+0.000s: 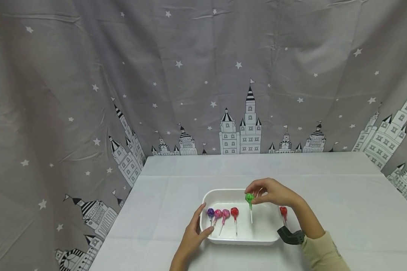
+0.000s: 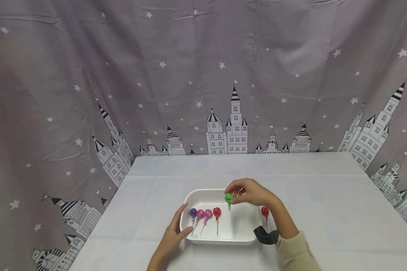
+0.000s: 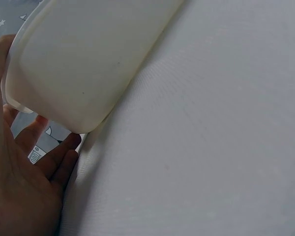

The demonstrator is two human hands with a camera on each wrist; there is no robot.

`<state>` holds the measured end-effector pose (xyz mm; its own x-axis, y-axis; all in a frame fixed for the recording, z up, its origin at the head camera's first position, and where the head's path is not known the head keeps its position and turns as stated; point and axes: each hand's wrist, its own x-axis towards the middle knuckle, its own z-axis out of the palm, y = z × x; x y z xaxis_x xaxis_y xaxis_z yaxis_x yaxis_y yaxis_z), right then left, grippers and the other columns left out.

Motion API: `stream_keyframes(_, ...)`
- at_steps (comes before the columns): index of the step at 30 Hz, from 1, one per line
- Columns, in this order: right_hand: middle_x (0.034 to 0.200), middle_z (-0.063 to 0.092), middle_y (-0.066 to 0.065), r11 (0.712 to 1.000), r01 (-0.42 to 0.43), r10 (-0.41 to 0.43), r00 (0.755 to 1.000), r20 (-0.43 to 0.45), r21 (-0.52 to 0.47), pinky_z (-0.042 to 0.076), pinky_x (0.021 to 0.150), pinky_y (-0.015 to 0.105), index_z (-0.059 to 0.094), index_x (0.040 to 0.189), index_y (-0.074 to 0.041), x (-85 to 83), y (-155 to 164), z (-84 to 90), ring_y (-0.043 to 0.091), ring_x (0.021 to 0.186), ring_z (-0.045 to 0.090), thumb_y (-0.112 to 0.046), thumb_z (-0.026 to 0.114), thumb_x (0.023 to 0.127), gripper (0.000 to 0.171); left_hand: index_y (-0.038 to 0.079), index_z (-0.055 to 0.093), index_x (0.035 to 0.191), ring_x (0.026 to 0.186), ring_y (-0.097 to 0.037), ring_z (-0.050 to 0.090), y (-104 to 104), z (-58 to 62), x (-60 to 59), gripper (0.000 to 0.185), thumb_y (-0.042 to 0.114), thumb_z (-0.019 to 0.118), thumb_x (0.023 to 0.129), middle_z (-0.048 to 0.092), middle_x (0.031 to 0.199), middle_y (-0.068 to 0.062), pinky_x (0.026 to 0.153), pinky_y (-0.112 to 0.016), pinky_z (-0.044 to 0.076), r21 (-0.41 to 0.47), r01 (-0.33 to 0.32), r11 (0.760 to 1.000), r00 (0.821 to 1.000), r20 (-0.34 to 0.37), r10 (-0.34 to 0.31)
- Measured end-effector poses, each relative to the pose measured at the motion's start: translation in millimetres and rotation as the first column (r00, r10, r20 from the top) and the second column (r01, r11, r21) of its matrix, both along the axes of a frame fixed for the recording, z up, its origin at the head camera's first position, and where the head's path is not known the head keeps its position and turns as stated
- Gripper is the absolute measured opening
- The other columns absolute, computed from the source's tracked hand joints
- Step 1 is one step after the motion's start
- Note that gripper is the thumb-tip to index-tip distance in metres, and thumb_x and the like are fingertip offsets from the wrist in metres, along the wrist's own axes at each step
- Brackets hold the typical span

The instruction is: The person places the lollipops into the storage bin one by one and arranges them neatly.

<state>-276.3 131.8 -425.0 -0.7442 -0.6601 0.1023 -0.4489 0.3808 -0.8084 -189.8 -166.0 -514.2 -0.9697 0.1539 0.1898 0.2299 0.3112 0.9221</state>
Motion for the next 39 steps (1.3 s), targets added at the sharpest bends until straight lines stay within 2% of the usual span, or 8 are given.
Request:
stream_keyframes(4,0.095,0.063,0.000,0.999,-0.032,0.033,0.998,0.046,-0.014,0.054,0.074,0.028,0.066,0.105,-0.006,-4.0,-10.0,-10.7,0.018,0.080,0.058,-0.013,0.073,0.079,0.029,0.019,0.030,0.144,0.132,-0.037,0.027,-2.7,-18.3,-7.1,0.073,0.016,0.069,0.082,0.025,0.147,-0.020,0.107,-0.046,0.022,-0.013,-0.011,1.000,1.000,-0.009,0.011)
stream_keyframes(7,0.092,0.063,0.002,0.999,-0.044,0.045,0.997,0.068,-0.019,0.054,0.071,0.026,0.065,0.105,-0.001,-7.5,-15.4,-19.0,0.017,0.078,0.058,-0.009,0.073,0.078,0.029,0.024,0.031,0.144,0.133,-0.034,0.026,-3.5,-23.3,-8.9,0.073,0.020,0.070,0.082,0.025,0.148,-0.016,0.107,-0.044,0.021,-0.011,-0.016,1.000,1.000,-0.005,0.016)
stream_keyframes(13,0.089,0.063,0.003,0.999,-0.052,0.052,0.995,0.086,-0.003,0.054,0.069,0.025,0.065,0.102,-0.001,-14.4,-21.1,-34.2,0.015,0.077,0.058,-0.004,0.073,0.076,0.027,0.025,0.031,0.144,0.134,-0.034,0.025,-3.2,-23.9,-9.5,0.073,0.022,0.070,0.082,0.024,0.149,-0.016,0.108,-0.043,0.021,-0.007,-0.011,1.000,1.000,-0.006,0.011)
stream_keyframes(22,0.088,0.064,0.001,0.996,-0.063,0.058,0.995,0.080,0.056,0.053,0.068,0.025,0.066,0.098,-0.004,-20.4,-24.8,-46.5,0.015,0.077,0.058,-0.003,0.074,0.075,0.025,0.026,0.031,0.144,0.133,-0.033,0.026,-4.6,-24.3,-9.8,0.073,0.021,0.070,0.082,0.026,0.148,-0.016,0.108,-0.044,0.022,-0.021,-0.016,1.000,1.000,-0.012,0.016)
stream_keyframes(30,0.085,0.064,0.001,0.994,-0.080,0.075,0.995,0.071,0.077,0.053,0.064,0.024,0.066,0.097,-0.004,-20.4,-25.7,-52.3,0.013,0.075,0.059,-0.002,0.074,0.073,0.026,0.029,0.031,0.143,0.134,-0.032,0.026,-3.6,-23.2,-8.3,0.073,0.024,0.070,0.082,0.025,0.149,-0.014,0.108,-0.043,0.022,-0.017,-0.027,0.999,1.000,0.006,0.028)
stream_keyframes(39,0.084,0.064,-0.002,0.992,-0.027,0.017,0.997,0.079,0.125,0.053,0.064,0.025,0.066,0.094,-0.007,-18.5,-27.1,-54.6,0.013,0.074,0.060,-0.001,0.076,0.070,0.026,0.028,0.031,0.144,0.134,-0.033,0.026,-3.4,-23.9,-8.4,0.073,0.023,0.070,0.082,0.025,0.149,-0.014,0.108,-0.044,0.022,-0.022,-0.034,0.999,0.999,0.007,0.034)
